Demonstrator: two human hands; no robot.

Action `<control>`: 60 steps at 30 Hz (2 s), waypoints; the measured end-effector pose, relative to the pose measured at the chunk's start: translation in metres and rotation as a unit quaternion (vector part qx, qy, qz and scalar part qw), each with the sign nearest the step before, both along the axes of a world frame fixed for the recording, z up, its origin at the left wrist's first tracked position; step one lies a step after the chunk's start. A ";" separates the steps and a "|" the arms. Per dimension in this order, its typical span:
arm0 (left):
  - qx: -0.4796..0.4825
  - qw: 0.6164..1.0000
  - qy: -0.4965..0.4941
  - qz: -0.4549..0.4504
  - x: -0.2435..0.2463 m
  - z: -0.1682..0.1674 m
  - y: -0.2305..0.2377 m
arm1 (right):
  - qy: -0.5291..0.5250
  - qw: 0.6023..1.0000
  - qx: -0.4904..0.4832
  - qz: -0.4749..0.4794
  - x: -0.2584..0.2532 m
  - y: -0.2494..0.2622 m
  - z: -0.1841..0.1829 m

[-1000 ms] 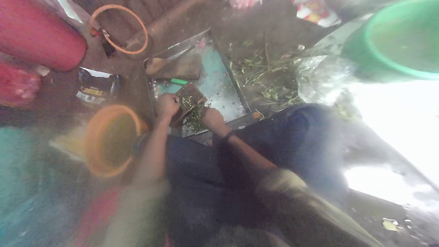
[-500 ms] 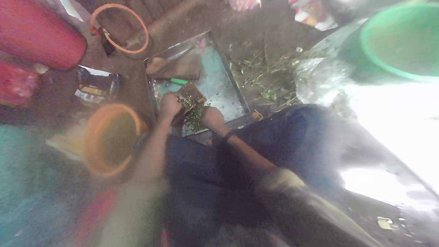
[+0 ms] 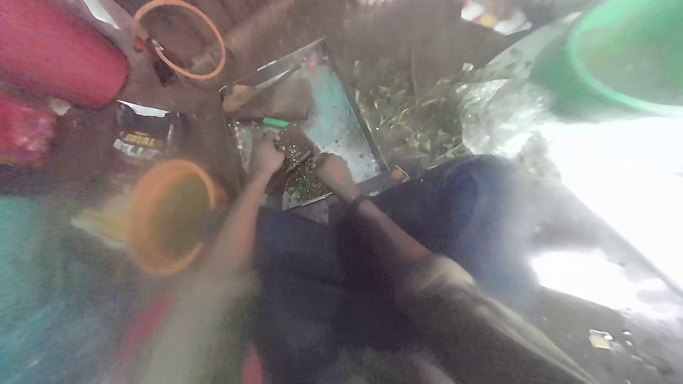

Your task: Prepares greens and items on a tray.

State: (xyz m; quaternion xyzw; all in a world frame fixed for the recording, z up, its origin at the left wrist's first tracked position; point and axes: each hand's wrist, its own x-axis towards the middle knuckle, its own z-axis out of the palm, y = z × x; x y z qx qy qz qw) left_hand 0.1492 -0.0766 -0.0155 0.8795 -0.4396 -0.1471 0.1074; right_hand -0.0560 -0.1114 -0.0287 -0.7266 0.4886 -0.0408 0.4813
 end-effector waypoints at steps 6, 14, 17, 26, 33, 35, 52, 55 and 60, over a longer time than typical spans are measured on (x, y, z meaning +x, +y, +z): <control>0.045 0.995 -0.032 -0.078 -0.029 -0.003 -0.004 | -0.022 1.000 0.004 -0.018 -0.007 -0.006 0.003; -0.005 0.980 0.191 -0.061 -0.035 0.023 0.005 | -0.005 1.000 -0.017 -0.003 0.005 -0.030 -0.010; -0.056 0.989 0.130 -0.034 -0.023 0.018 0.006 | -0.007 1.000 -0.020 -0.002 0.004 -0.033 -0.007; 0.054 0.994 -0.026 -0.089 -0.049 -0.004 0.002 | -0.007 1.000 0.020 -0.002 0.005 -0.031 -0.005; -0.004 0.969 0.228 -0.099 -0.048 0.020 0.010 | -0.023 0.999 0.016 -0.017 0.002 -0.032 -0.003; -0.039 0.984 0.167 -0.057 -0.035 0.025 0.011 | -0.022 0.999 0.018 -0.019 0.001 -0.034 -0.003; 0.333 0.935 -0.113 -0.046 -0.104 0.000 0.044 | -0.149 0.981 0.052 -0.112 -0.021 -0.059 0.020; 0.319 0.941 -0.110 -0.015 -0.097 0.005 0.041 | -0.159 0.979 0.055 -0.112 -0.024 -0.061 0.023; 0.203 0.968 -0.145 0.003 -0.084 0.022 0.042 | -0.142 0.983 0.056 -0.099 -0.025 -0.060 0.027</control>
